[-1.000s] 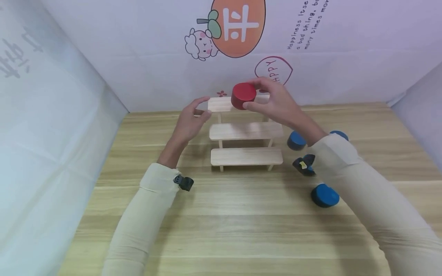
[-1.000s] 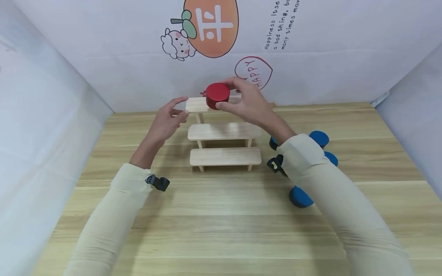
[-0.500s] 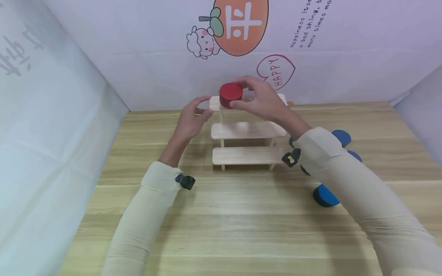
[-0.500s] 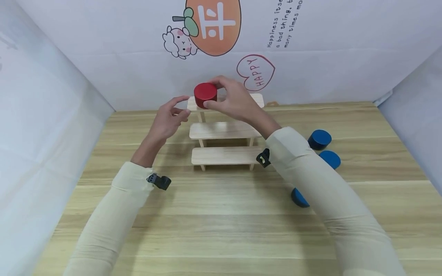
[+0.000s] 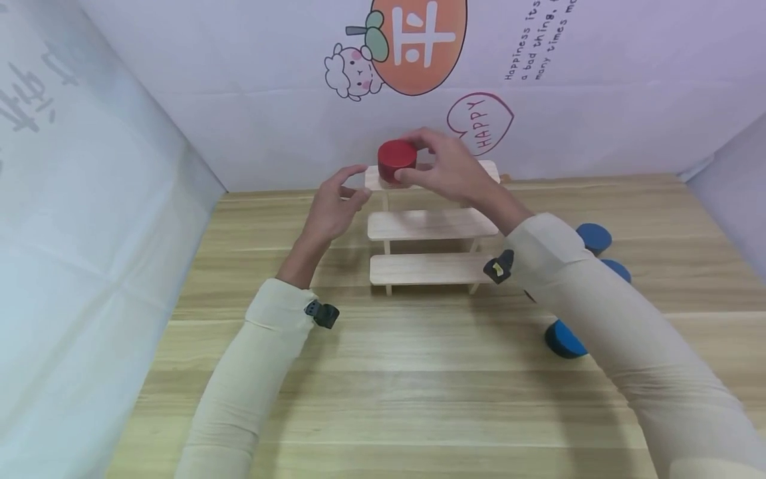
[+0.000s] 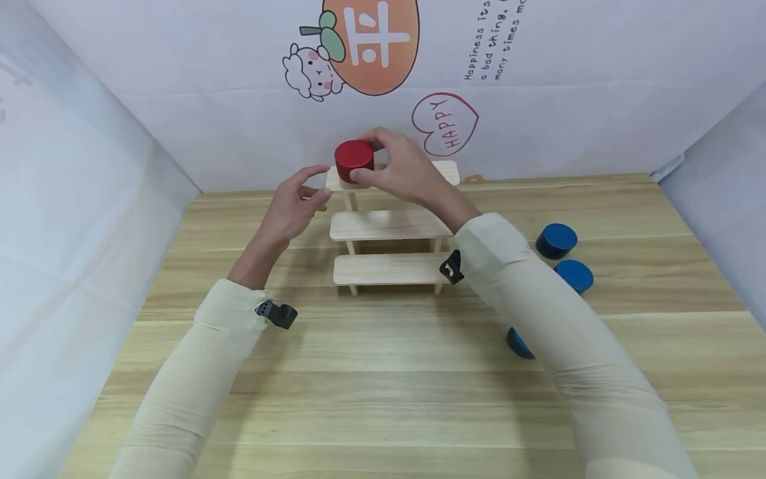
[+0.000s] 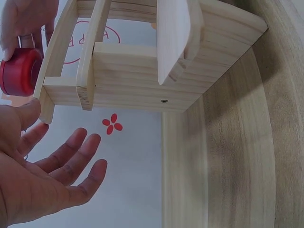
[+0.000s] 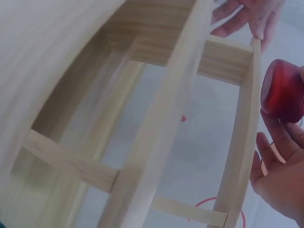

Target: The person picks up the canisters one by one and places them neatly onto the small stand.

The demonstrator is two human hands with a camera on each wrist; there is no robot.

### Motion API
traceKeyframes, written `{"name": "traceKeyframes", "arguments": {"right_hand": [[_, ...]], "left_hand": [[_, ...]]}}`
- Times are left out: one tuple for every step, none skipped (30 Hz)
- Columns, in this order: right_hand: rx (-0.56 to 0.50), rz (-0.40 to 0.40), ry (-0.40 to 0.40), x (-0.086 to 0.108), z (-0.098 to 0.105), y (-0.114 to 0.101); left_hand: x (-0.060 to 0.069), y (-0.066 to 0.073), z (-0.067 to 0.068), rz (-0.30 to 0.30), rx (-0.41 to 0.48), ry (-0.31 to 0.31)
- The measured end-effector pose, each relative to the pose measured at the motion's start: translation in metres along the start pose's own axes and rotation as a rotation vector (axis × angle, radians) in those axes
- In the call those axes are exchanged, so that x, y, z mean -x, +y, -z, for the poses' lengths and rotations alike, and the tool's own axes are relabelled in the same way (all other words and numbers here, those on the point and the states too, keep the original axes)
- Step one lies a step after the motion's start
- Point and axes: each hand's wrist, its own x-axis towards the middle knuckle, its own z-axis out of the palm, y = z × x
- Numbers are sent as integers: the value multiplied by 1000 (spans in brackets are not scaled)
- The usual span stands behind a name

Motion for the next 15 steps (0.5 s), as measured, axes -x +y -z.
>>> {"name": "traceKeyframes", "arguments": {"right_hand": [[-11, 0, -4, -1, 0, 0], [-11, 3, -9, -2, -1, 0], [-9, 5, -15, -3, -1, 1], [-7, 7, -22, -3, -2, 1], [-6, 10, -28, -4, -3, 2], [-5, 9, -36, -4, -4, 3], [-4, 8, -40, -4, -4, 3], [3, 8, -39, -4, -5, 4], [0, 6, -38, -4, -5, 4], [-5, 7, -38, -4, -5, 4], [-9, 7, -40, -4, -5, 4], [-9, 7, -44, -4, -5, 4], [-13, 7, -46, -5, -4, 4], [-14, 6, -48, -5, -4, 4], [-13, 4, -51, -5, -4, 3]], "left_hand": [[0, 0, 0, 2, 0, 1], [0, 0, 0, 2, 0, 1], [0, -1, 0, 2, 2, 0], [0, -1, -1, -1, 2, 0], [0, -1, -1, -3, 5, 0], [0, -1, -1, -5, 6, -1], [0, -1, -1, -8, 8, -2], [0, -1, -1, -12, 8, -2], [1, -1, -1, -15, 10, -1], [1, -1, -1, -17, 12, -1], [1, -1, -1, -16, 13, 0], [1, -1, -1, -16, 14, 2], [1, -1, -1, -15, 15, 2], [1, -1, -1, -15, 18, 3], [0, -1, -2, -14, 22, 2]]}}
